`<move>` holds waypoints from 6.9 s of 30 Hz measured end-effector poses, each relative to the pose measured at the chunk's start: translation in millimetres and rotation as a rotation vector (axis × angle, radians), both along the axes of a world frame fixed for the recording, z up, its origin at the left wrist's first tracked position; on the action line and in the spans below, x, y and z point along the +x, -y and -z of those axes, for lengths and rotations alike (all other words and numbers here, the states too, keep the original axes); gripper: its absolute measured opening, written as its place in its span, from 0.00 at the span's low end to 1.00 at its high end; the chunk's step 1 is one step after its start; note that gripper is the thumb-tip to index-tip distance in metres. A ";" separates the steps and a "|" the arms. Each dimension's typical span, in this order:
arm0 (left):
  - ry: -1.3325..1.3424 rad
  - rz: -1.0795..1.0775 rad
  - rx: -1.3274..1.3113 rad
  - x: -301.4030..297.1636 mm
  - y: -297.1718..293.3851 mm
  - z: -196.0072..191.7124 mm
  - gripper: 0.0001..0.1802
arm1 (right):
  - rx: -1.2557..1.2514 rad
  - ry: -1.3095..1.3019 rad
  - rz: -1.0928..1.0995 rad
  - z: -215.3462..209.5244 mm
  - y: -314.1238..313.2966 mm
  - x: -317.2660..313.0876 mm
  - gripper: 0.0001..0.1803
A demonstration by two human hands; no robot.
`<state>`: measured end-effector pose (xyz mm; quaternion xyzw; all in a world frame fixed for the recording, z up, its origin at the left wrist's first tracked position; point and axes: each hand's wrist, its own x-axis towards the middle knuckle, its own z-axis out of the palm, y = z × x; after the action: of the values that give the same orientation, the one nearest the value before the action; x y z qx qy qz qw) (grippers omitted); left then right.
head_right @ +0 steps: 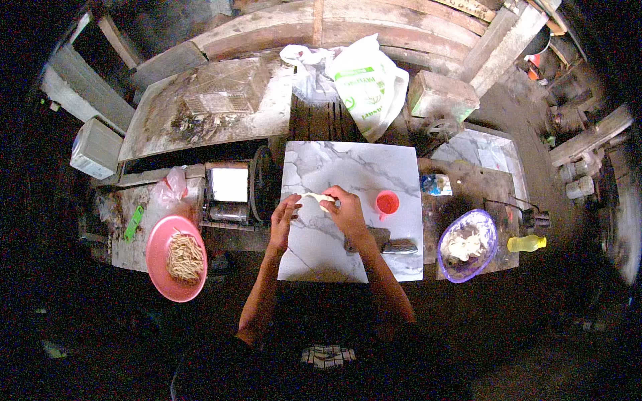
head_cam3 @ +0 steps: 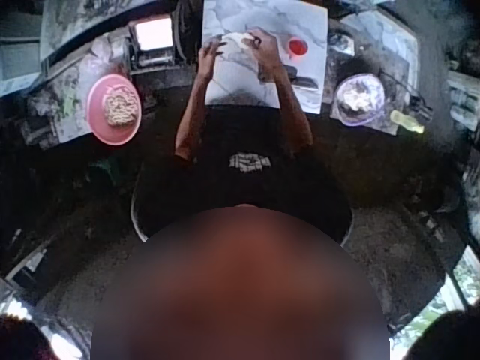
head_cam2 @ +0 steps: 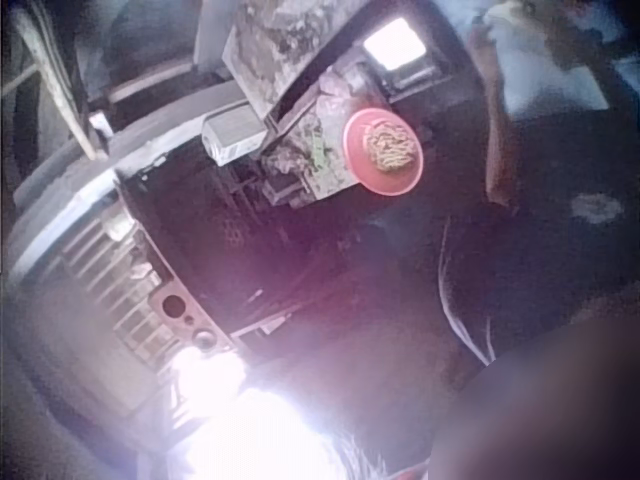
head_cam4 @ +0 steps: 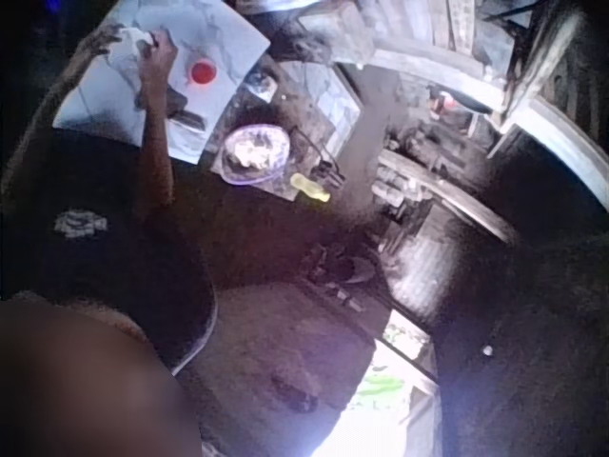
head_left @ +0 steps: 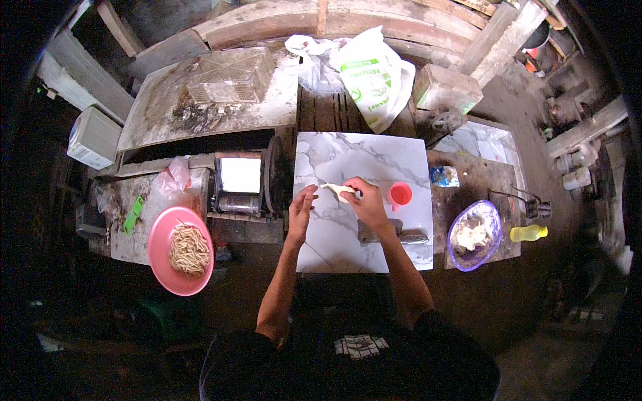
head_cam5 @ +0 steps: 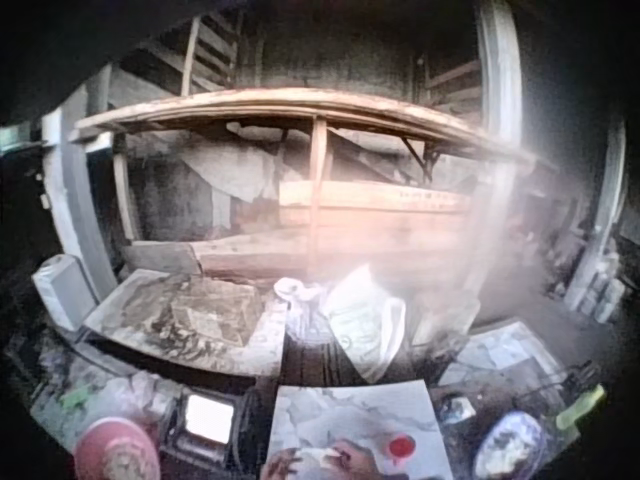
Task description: The person kneads dough in a purple bowl by hand, then takes a portion of dough and flattens it on a marble-patterned surface using a small cylindrical tool.
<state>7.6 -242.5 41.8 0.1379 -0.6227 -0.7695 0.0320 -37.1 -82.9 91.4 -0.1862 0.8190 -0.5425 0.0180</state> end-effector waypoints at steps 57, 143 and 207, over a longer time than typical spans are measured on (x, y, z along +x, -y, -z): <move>0.101 -0.018 0.584 33.1 -65.0 -17.5 0.18 | -0.007 -0.213 -0.139 28.2 20.6 32.6 0.34; -0.071 0.040 -0.959 67.1 -46.7 37.2 0.12 | 0.781 -0.487 -0.083 78.9 14.2 15.8 0.15; -0.113 -0.078 -0.755 23.9 -51.7 62.2 0.27 | 0.405 -0.331 -0.144 63.5 13.5 7.7 0.25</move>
<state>31.5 -190.8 -20.4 0.0975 -0.8538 -0.4908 0.1440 -29.5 -96.3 27.9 -0.3228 0.8873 -0.3270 -0.0405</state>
